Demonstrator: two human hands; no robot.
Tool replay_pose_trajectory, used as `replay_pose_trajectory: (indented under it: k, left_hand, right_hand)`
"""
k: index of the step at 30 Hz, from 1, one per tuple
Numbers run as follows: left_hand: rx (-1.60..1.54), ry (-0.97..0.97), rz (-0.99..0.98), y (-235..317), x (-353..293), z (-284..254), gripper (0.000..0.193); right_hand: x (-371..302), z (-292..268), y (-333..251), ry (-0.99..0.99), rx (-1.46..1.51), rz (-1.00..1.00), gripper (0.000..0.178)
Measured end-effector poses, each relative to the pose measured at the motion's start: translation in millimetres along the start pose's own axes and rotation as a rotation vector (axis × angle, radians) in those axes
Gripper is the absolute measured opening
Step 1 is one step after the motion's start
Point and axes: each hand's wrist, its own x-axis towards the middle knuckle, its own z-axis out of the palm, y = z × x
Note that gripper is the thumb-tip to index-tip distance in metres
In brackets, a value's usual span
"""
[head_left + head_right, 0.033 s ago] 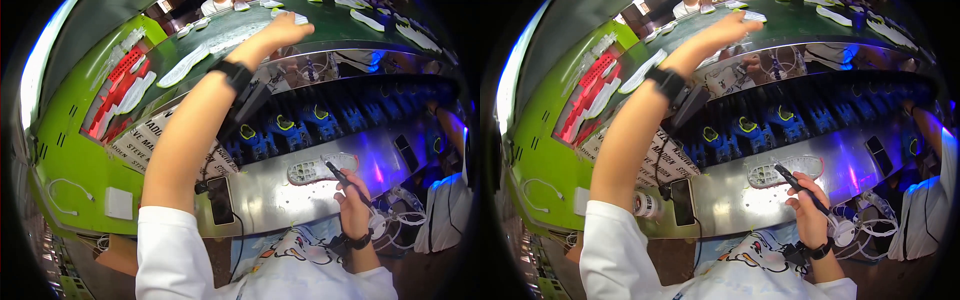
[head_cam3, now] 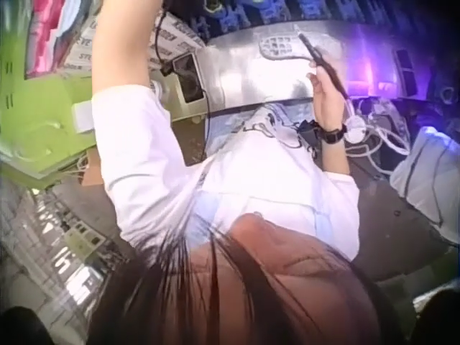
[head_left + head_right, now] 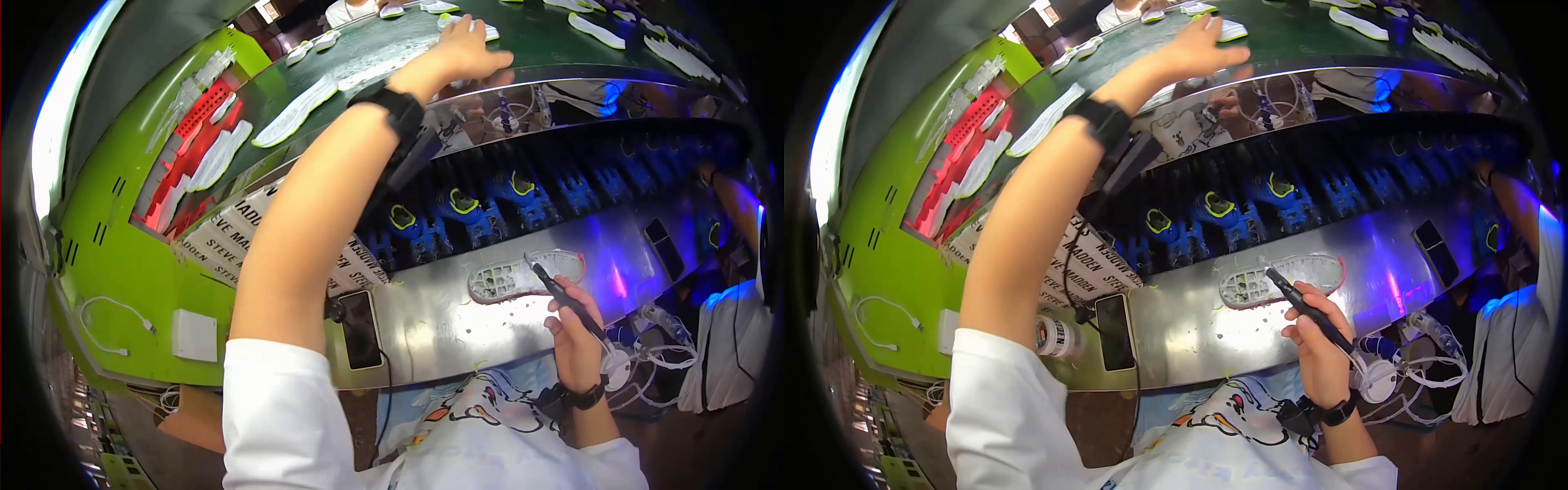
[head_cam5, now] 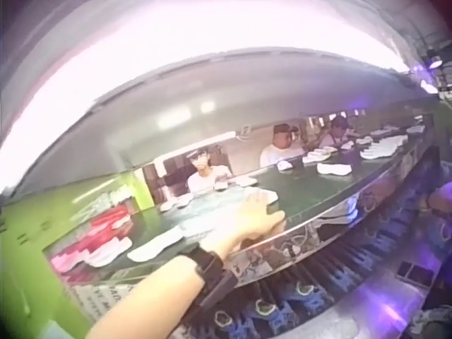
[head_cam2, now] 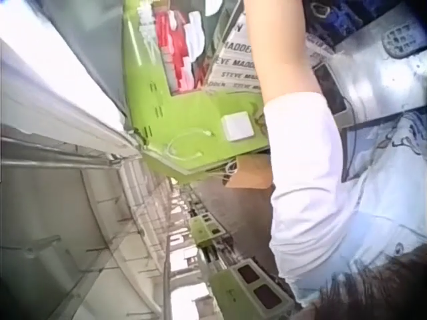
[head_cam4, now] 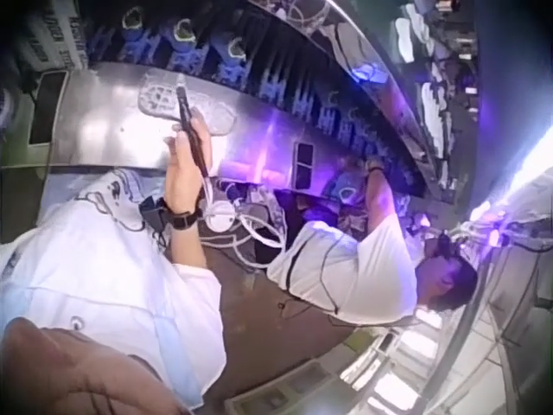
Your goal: The person picks up a shoe sole from a conveyor belt, applies a substance to it with a brush, and places it back onto the belt, repeating the process for several soles.
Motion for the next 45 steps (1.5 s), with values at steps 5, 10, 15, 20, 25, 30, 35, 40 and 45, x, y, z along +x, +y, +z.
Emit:
replay_pose_trajectory:
  k: [5,10,15,20,25,30,35,40,45]
  left_hand:
    - [-0.107,-0.057,0.274,5.6,60.5,44.1,0.054]
    - [-0.127,0.296,0.311,17.8,76.4,54.0,0.029]
    - [0.233,-0.289,0.373,43.2,97.2,51.5,0.031]
    - [-0.047,-0.022,-0.305,25.5,73.5,33.0,0.038]
    - [-0.021,0.075,-0.266,-21.7,50.6,18.4,0.026]
    - [-0.41,-0.236,-0.545,-76.7,2.7,-28.5,0.023]
    - [-1.159,0.293,-0.461,-23.8,-106.4,-65.8,0.038]
    - [-2.2,-0.214,-0.449,-5.9,-267.9,4.2,0.051]
    - [-2.597,0.001,-0.837,63.4,-387.4,117.9,0.046]
  right_hand:
    - [2.1,-35.2,1.6,0.197,0.09,0.083,0.033]
    - [9.5,-52.3,6.0,0.234,0.181,0.118,0.034]
    - [14.6,-50.2,5.5,0.278,0.108,0.212,0.034]
    - [12.6,-43.6,5.8,0.316,0.152,0.254,0.032]
    - [15.4,-45.0,-2.5,0.336,0.137,0.236,0.032]
    - [8.9,-37.6,-8.5,0.267,0.112,0.175,0.031]
    - [20.6,-39.2,-0.3,0.186,0.033,0.185,0.029]
    - [14.3,-24.2,-14.0,0.031,-0.049,0.111,0.029]
    - [-12.2,28.4,2.7,-0.544,-0.592,0.171,0.019]
